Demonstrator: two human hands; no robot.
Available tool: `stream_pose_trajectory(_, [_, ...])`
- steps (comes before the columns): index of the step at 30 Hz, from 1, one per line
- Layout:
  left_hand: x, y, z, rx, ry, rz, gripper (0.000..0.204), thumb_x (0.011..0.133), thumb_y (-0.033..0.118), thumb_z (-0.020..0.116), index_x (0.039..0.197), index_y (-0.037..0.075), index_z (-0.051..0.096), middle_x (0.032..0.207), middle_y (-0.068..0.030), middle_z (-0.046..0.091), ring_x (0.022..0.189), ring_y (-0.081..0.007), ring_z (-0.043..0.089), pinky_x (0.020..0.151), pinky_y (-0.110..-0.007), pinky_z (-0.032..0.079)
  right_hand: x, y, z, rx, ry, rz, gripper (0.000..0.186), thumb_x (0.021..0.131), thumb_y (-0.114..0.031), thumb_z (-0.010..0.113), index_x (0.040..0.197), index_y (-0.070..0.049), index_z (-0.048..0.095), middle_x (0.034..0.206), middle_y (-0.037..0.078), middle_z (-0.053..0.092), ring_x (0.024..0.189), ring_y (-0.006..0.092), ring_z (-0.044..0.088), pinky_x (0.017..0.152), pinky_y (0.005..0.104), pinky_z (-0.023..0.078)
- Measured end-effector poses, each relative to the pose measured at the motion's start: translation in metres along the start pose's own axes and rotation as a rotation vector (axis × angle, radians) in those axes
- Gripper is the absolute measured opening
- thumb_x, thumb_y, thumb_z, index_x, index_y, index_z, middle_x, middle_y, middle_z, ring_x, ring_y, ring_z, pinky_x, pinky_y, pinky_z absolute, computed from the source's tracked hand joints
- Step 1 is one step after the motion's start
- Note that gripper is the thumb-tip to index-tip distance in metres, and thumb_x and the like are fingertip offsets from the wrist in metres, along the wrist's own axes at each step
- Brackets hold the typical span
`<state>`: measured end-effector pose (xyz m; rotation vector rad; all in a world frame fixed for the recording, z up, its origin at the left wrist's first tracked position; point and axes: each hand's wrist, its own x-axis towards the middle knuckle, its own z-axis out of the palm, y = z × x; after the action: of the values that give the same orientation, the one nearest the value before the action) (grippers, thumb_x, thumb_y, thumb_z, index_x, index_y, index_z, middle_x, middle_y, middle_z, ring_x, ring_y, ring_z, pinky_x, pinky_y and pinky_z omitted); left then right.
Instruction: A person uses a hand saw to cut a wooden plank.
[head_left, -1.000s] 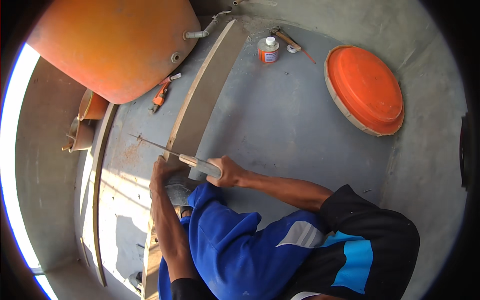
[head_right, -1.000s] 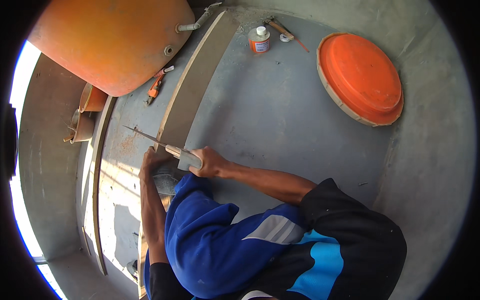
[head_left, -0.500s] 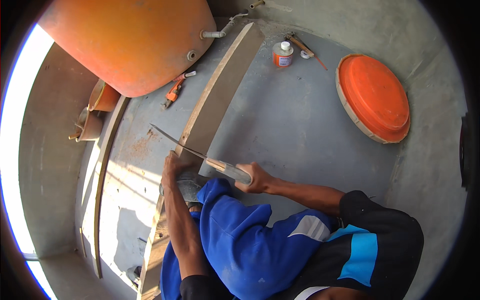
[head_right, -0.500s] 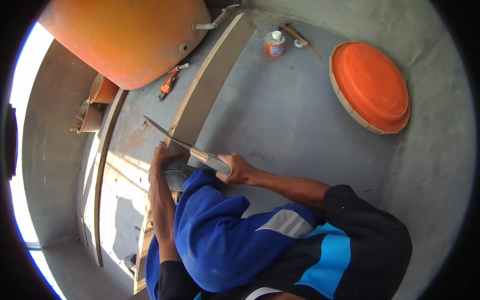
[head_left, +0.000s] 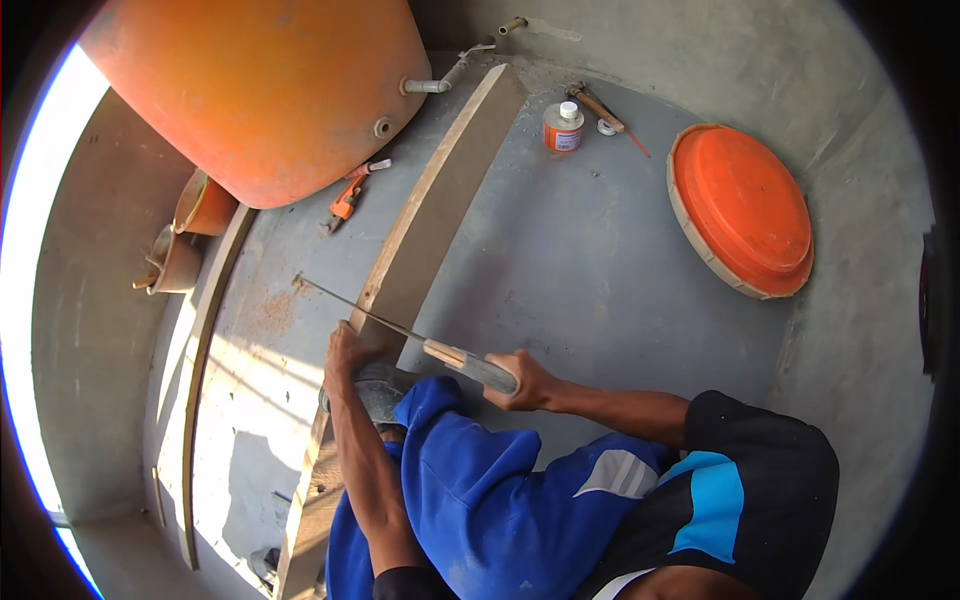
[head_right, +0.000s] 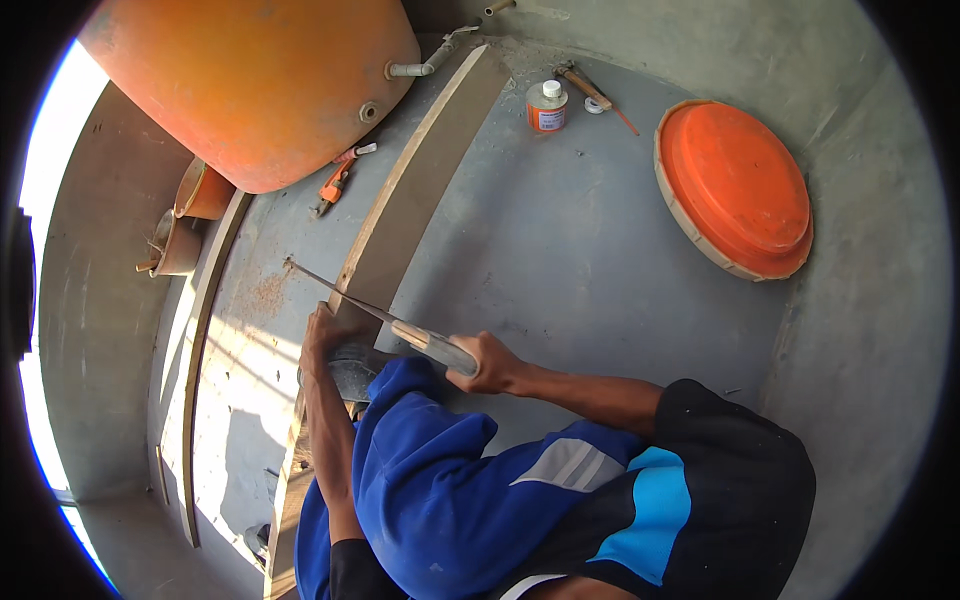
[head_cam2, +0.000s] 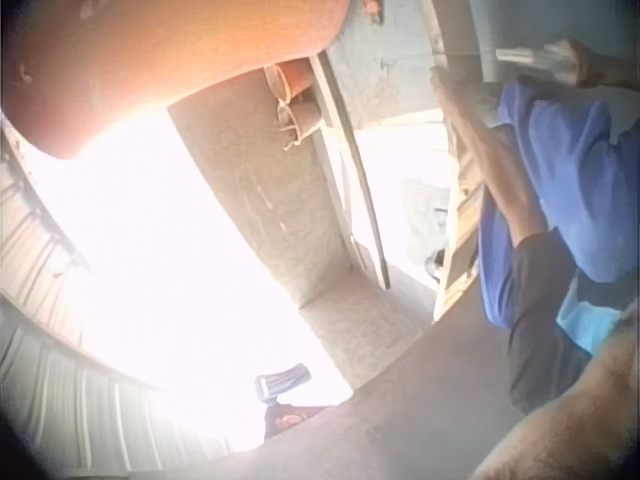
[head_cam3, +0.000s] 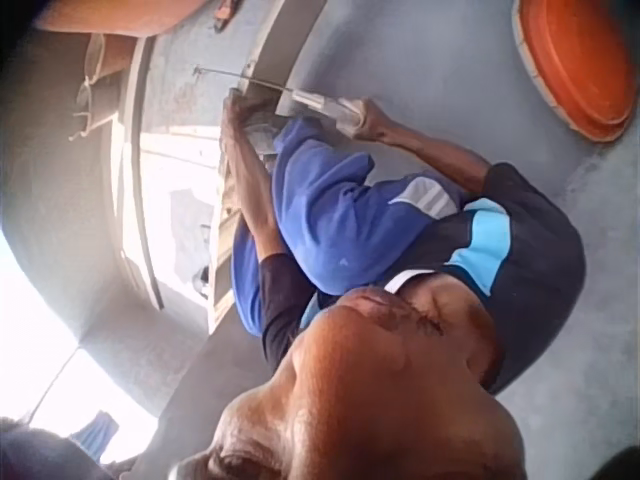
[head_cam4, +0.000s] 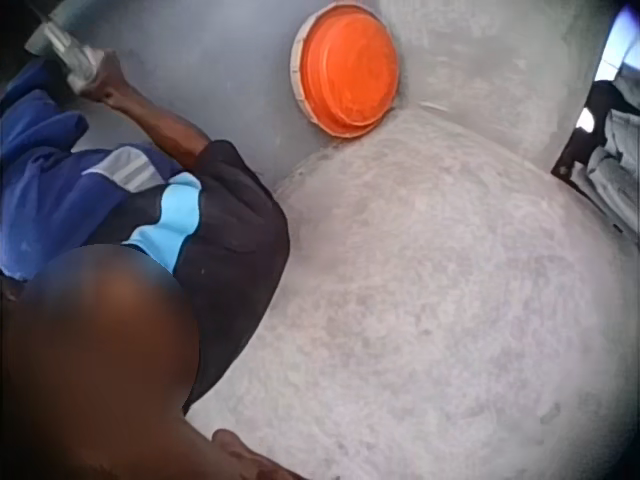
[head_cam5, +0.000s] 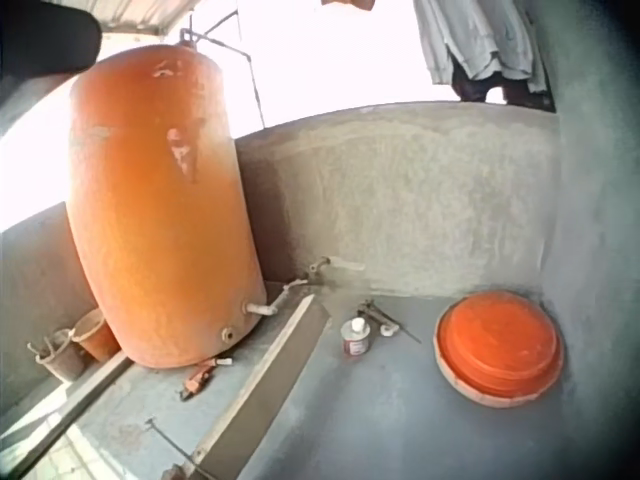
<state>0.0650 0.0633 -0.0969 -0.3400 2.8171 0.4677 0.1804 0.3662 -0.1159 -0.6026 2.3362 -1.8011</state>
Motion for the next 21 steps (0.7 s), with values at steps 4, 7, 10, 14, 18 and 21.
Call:
stream_pose_trajectory(4, [0.006, 0.013, 0.005, 0.069, 0.066, 0.077, 0.089, 0.042, 0.047, 0.089, 0.101, -0.009, 0.051, 0.103, -0.0293, 0.063, 0.098, -0.0378, 0.063, 0.082, -0.043, 0.052, -0.062, -0.002, -0.043, 0.004, 0.022, -0.050, 0.019, 0.069, -0.010, 0.063, 0.083, 0.002, 0.060, 0.066, 0.019, 0.062, 0.059, 0.0280, 0.065, 0.057, 0.0348, 0.050])
stream_pose_trajectory(7, [0.010, 0.011, 0.005, 0.025, 0.046, 0.098, 0.086, 0.045, 0.046, 0.088, 0.102, -0.008, 0.052, 0.102, -0.0293, 0.063, 0.098, -0.0385, 0.063, 0.084, -0.042, 0.052, 0.024, 0.016, -0.001, 0.026, 0.012, 0.000, 0.019, 0.070, -0.015, 0.064, 0.079, 0.001, 0.058, 0.065, 0.021, 0.060, 0.056, 0.0319, 0.062, 0.053, 0.0379, 0.047])
stream_pose_trajectory(10, [0.012, 0.034, 0.002, -0.031, 0.001, 0.052, 0.089, 0.045, 0.046, 0.088, 0.103, -0.009, 0.051, 0.103, -0.0292, 0.063, 0.099, -0.0384, 0.062, 0.083, -0.042, 0.052, 0.076, 0.014, 0.018, -0.001, 0.139, -0.102, 0.025, 0.071, -0.020, 0.064, 0.075, 0.003, 0.054, 0.063, 0.023, 0.058, 0.052, 0.0303, 0.058, 0.053, 0.0396, 0.045])
stream_pose_trajectory(14, [0.008, -0.011, 0.012, 0.038, 0.030, 0.039, 0.090, 0.043, 0.044, 0.090, 0.106, -0.008, 0.051, 0.107, -0.0278, 0.062, 0.104, -0.0380, 0.060, 0.087, -0.043, 0.050, -0.014, 0.014, -0.008, 0.027, -0.028, 0.005, 0.018, 0.071, -0.013, 0.065, 0.077, 0.001, 0.056, 0.064, 0.019, 0.060, 0.052, 0.0238, 0.059, 0.052, 0.0344, 0.046])
stream_pose_trajectory(18, [-0.003, -0.001, 0.000, 0.032, 0.033, 0.039, 0.090, 0.044, 0.043, 0.090, 0.108, -0.007, 0.050, 0.110, -0.0276, 0.060, 0.109, -0.0372, 0.057, 0.089, -0.043, 0.049, -0.082, 0.005, -0.057, -0.071, -0.062, -0.108, 0.030, 0.068, -0.006, 0.062, 0.097, 0.005, 0.062, 0.066, 0.015, 0.063, 0.055, 0.0239, 0.065, 0.057, 0.0301, 0.052])
stream_pose_trajectory(21, [-0.011, 0.025, -0.006, 0.048, -0.013, 0.032, 0.087, 0.047, 0.044, 0.088, 0.108, -0.007, 0.052, 0.107, -0.0277, 0.062, 0.105, -0.0377, 0.060, 0.088, -0.043, 0.050, -0.016, 0.014, -0.015, -0.008, -0.005, -0.020, 0.015, 0.069, -0.008, 0.062, 0.079, 0.003, 0.058, 0.061, 0.017, 0.061, 0.051, 0.0251, 0.063, 0.049, 0.0331, 0.047])
